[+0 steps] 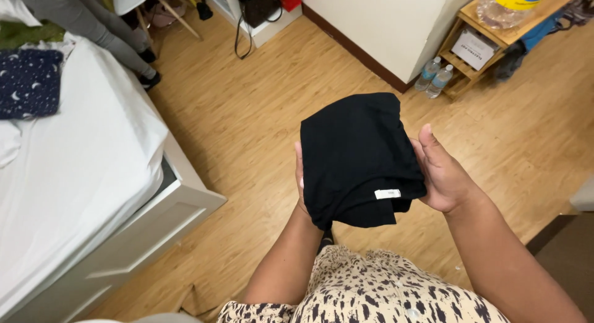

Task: The person folds a small checkered shirt and places it on a white shelf. They then pick up a black garment from a round table, fold it, and add it to the stack on the shelf. Finally, they fold a pink and black item from the table and place it on the shelf as well.

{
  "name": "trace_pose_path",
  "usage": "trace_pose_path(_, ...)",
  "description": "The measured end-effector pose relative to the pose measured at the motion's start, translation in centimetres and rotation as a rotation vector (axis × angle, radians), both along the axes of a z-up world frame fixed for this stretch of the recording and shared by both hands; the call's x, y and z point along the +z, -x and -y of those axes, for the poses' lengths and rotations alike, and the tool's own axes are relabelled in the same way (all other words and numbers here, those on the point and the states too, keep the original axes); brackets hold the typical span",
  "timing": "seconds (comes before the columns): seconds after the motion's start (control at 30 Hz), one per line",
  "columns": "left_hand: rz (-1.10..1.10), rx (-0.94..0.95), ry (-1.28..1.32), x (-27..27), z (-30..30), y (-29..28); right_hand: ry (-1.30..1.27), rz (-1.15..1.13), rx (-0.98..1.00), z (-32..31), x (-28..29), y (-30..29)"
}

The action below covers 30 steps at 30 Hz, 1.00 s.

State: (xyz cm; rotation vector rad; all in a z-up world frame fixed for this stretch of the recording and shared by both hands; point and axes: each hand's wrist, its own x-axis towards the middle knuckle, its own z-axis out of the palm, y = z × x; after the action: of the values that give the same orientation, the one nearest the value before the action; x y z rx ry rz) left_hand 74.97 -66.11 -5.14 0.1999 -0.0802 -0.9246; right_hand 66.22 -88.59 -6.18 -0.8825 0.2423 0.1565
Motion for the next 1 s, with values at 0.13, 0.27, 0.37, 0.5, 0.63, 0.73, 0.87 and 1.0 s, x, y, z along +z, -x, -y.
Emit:
trace_pose_path(0.13, 0.009, -0.021, 0.030, 0.4, 1.5, -3.1, -0.068, 0.030, -0.014, -0.3, 3.3, -2.4)
trace_pose_path(0.27, -0.018, -0.069, 0.080, -0.4, 2.7, -6.8, -0.038, 0.001, -0.058, 0.0, 4.7, -5.6)
trace_pose_path(0.37, -0.060, -0.121, 0.098, -0.4, 3.1, -9.6, 0.014, -0.065, -0.072, 0.1, 5.2, -8.6)
trace_pose_path(0.5, -0.111, -0.132, 0.068, -0.6, 3.3, -13.1, -0.032, -0.245, -0.075, 0.9, 3.3, -12.0)
trace_pose_path(0.63, -0.088, -0.116, 0.054, -0.2, 2.7, -16.4, -0.081, -0.252, -0.028, 0.7, 3.3, -15.5)
trace_pose_path(0.73, -0.080, -0.118, 0.103, 0.6, 1.8, -18.6, -0.088, -0.253, -0.023, -0.2, 3.3, -18.1)
trace_pose_path(0.87, -0.025, -0.061, 0.015, 1.6, 0.9, -21.5, -0.021, -0.241, -0.012, -1.4, 4.1, -21.4)
trace_pose_path(1.0, 0.041, -0.011, -0.073, 2.0, 0.4, -23.9, 0.028, -0.275, -0.049, -2.4, 5.0, -24.2)
